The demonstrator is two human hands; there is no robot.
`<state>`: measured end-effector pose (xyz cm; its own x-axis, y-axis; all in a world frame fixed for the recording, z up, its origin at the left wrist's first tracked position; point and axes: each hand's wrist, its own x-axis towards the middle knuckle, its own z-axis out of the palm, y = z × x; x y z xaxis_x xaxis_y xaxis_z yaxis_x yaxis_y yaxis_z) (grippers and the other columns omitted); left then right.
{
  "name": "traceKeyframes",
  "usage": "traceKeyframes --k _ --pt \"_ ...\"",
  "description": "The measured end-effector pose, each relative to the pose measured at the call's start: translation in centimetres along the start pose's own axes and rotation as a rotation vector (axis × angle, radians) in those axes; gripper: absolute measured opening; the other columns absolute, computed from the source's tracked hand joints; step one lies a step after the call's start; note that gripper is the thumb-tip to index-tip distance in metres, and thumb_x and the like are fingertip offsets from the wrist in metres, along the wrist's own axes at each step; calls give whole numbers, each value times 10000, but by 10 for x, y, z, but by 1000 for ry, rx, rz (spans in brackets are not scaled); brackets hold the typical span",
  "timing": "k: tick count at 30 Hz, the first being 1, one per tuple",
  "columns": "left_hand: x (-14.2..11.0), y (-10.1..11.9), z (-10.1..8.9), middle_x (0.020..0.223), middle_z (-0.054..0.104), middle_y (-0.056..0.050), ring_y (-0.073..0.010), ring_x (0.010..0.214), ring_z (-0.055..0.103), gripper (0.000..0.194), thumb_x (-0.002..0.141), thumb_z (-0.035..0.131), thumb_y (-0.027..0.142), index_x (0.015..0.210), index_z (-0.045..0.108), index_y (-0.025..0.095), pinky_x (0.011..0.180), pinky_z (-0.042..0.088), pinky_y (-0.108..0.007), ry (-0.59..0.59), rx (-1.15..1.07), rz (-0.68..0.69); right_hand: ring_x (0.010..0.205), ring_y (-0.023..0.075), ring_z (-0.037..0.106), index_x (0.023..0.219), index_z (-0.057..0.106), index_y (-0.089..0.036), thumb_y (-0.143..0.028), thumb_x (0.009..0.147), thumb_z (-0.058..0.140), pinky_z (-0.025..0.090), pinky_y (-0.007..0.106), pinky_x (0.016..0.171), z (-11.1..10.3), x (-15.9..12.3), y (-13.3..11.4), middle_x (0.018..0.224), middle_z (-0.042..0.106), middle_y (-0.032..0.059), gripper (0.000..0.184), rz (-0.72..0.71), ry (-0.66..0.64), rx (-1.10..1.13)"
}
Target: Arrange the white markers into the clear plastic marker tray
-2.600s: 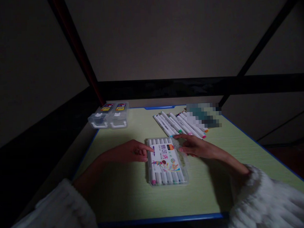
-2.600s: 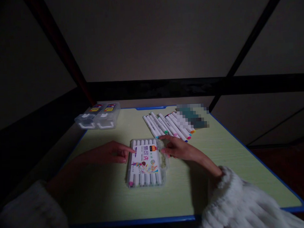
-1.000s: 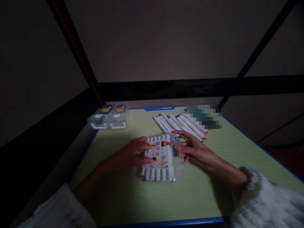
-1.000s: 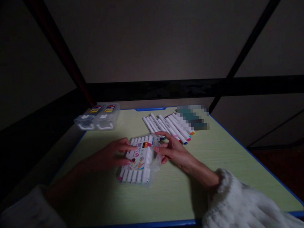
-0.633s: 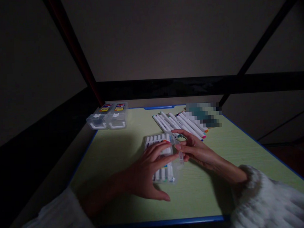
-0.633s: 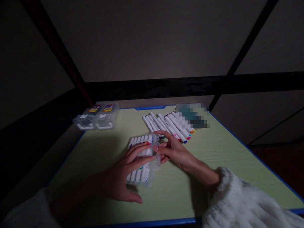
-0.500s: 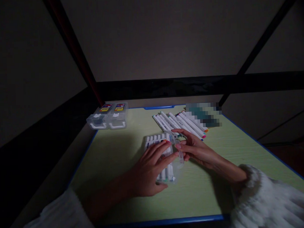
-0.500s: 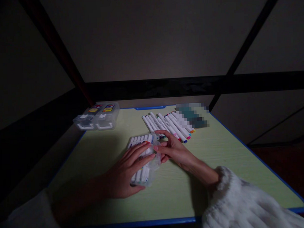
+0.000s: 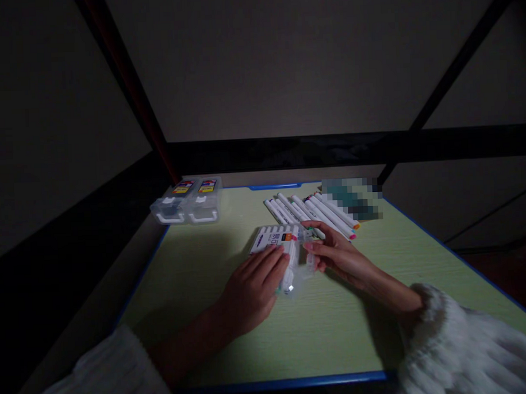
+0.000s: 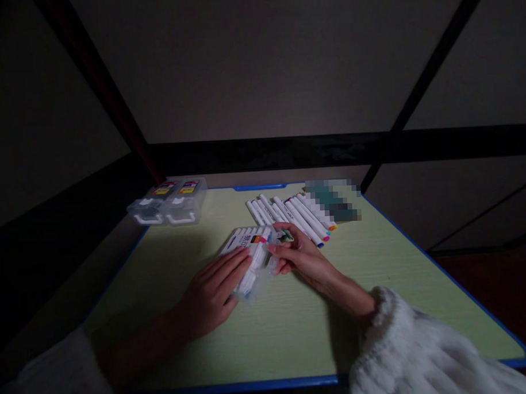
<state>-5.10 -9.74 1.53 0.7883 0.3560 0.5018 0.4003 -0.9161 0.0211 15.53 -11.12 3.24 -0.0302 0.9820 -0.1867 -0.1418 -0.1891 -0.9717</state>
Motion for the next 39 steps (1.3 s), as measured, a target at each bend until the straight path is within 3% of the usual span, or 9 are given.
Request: traceKeyframes --k 5,10,14,18,22,25,29,33,39 --pt "1 -3 -1 1223 516 -132 -209 1171 437 581 643 387 -17 1212 405 98 960 419 -382 108 -8 26 395 92 537 1161 355 -193 -367 635 697 403 185 379 0 -1 -1 511 543 -68 651 -43 16 0" --pt "-1 -6 0 1238 508 -104 -191 1142 471 631 658 417 -6 1262 346 165 941 441 -362 219 -182 -55 436 104 544 1177 350 -204 -392 666 677 401 210 430 -2 -3 -4 534 572 -47 635 -163 -10 -5" --pt "-3 -3 0 1238 515 -67 -180 1110 502 583 702 468 46 1248 362 221 942 433 -328 267 -350 -219 454 80 492 1139 410 -229 -356 697 659 380 203 444 -4 -3 -5 566 525 -65 524 -297 -5 -12" --pt "1 2 -7 1195 553 -57 -190 1071 529 476 718 530 133 1179 439 212 916 440 -313 279 -550 -454 488 72 407 1045 492 -227 -320 679 671 350 185 428 -6 2 -1 602 428 -70 418 -422 82 -55" --pt "10 0 -12 1041 630 -54 -198 931 592 382 686 600 241 1053 518 175 793 489 -284 350 -826 -741 645 99 446 990 549 -238 -296 648 693 412 213 574 -9 8 3 722 447 -35 376 -518 196 -136" --pt "16 -5 -11 913 658 -38 -198 845 611 360 634 652 271 957 549 152 715 500 -276 410 -1092 -869 837 140 487 1044 539 -271 -305 656 689 432 267 722 -11 10 6 928 507 8 418 -511 182 -148" --pt "18 -11 -6 859 666 -19 -197 804 620 372 575 701 251 906 562 153 703 500 -298 389 -1418 -943 981 176 493 1099 497 -295 -337 698 657 413 333 836 -9 11 13 1091 525 24 434 -430 64 -85" --pt "19 -11 -4 803 664 -21 -183 737 630 347 562 704 232 870 567 150 657 500 -290 344 -1586 -989 926 187 553 1109 470 -290 -366 715 636 456 337 780 -3 10 20 1076 565 23 434 -340 -20 11" --pt "21 -10 -3 778 655 -37 -181 685 628 352 543 696 221 851 549 137 590 497 -276 267 -1702 -1061 727 148 573 1112 413 -315 -337 718 638 484 282 614 -1 5 22 904 571 -15 455 -331 10 5"
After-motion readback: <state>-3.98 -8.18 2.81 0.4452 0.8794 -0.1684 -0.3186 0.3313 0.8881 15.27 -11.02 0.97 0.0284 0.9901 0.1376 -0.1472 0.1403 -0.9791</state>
